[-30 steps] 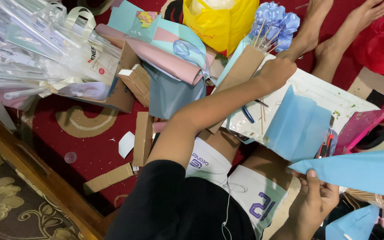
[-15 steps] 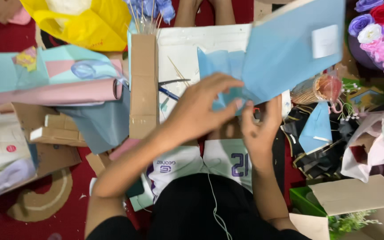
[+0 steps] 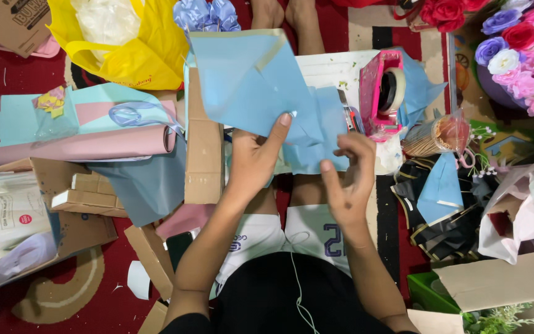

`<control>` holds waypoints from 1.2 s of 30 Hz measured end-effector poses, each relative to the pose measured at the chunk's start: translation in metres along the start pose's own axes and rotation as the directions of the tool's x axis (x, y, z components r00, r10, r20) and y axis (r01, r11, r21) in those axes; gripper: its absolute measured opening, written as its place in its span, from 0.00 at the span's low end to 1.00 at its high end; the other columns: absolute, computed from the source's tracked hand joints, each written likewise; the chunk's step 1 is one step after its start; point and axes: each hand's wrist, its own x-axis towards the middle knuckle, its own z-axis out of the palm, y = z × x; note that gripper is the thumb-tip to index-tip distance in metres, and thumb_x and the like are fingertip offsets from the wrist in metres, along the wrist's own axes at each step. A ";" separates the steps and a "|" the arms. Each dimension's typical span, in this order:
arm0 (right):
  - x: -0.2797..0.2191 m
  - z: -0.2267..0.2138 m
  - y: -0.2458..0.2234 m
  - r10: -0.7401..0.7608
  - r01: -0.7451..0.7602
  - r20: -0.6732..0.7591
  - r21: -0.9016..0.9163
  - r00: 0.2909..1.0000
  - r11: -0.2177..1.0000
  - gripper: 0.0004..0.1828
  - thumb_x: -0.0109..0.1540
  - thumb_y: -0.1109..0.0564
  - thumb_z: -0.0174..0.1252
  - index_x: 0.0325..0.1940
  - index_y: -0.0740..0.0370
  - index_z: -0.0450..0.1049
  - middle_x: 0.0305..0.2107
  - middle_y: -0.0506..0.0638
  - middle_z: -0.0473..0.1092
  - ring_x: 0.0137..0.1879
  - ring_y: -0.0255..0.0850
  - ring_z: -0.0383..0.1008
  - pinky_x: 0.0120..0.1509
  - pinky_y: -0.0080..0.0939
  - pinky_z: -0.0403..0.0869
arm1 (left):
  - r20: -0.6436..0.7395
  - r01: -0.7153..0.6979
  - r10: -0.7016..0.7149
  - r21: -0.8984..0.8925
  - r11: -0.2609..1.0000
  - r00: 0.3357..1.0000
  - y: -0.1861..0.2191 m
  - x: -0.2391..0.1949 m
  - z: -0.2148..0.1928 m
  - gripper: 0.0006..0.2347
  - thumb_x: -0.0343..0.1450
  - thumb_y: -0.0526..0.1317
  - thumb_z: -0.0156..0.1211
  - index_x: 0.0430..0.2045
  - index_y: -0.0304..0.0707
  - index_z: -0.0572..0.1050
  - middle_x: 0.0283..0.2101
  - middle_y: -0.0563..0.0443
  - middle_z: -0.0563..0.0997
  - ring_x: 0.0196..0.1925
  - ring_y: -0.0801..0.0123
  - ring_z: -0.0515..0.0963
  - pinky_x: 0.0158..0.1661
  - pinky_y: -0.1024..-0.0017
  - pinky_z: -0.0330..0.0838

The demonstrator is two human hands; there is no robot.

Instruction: The person assembles a bouquet by folding and arranging blue wrapping paper around artificial flowers, using tape and a utility knife.

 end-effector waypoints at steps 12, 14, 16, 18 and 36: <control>0.004 -0.004 0.005 0.452 -0.548 0.319 0.363 0.833 0.754 0.07 0.60 0.62 0.53 0.32 0.70 0.72 0.23 0.56 0.69 0.34 0.39 0.69 0.43 0.38 0.69 | 0.078 0.148 -0.144 -0.057 0.987 0.987 -0.011 0.003 -0.008 0.12 0.69 0.39 0.56 0.15 0.32 0.74 0.15 0.46 0.76 0.22 0.76 0.75 0.28 0.74 0.72; 0.007 -0.001 0.006 0.425 -0.502 0.280 0.335 0.861 0.797 0.09 0.61 0.62 0.52 0.27 0.70 0.70 0.20 0.55 0.66 0.33 0.38 0.66 0.42 0.36 0.67 | 0.120 0.145 -0.129 -0.138 0.980 0.984 -0.016 0.001 -0.003 0.07 0.66 0.37 0.61 0.19 0.32 0.75 0.17 0.44 0.77 0.22 0.70 0.78 0.29 0.74 0.74; 0.006 0.000 0.005 0.422 -0.498 0.278 0.332 0.863 0.801 0.10 0.61 0.62 0.53 0.26 0.69 0.70 0.20 0.55 0.66 0.32 0.37 0.66 0.41 0.35 0.67 | 0.123 0.149 -0.129 -0.169 0.974 0.984 0.005 -0.001 0.009 0.06 0.65 0.36 0.63 0.20 0.31 0.75 0.17 0.45 0.76 0.23 0.74 0.77 0.29 0.76 0.74; 0.004 0.002 0.004 0.415 -0.491 0.278 0.328 0.867 0.807 0.11 0.61 0.61 0.53 0.24 0.68 0.70 0.20 0.54 0.66 0.31 0.37 0.66 0.40 0.34 0.66 | 0.125 0.148 -0.124 -0.202 0.968 0.984 0.015 0.000 0.015 0.06 0.63 0.35 0.64 0.20 0.31 0.74 0.16 0.46 0.76 0.23 0.78 0.75 0.29 0.77 0.74; -0.009 -0.011 0.016 0.478 -0.521 0.225 0.512 0.849 0.683 0.24 0.61 0.47 0.48 0.49 0.72 0.61 0.36 0.58 0.64 0.42 0.41 0.67 0.46 0.36 0.69 | 0.225 0.210 -0.215 0.048 0.977 0.950 0.011 -0.002 -0.001 0.06 0.64 0.36 0.64 0.25 0.31 0.78 0.19 0.52 0.77 0.26 0.81 0.68 0.29 0.74 0.72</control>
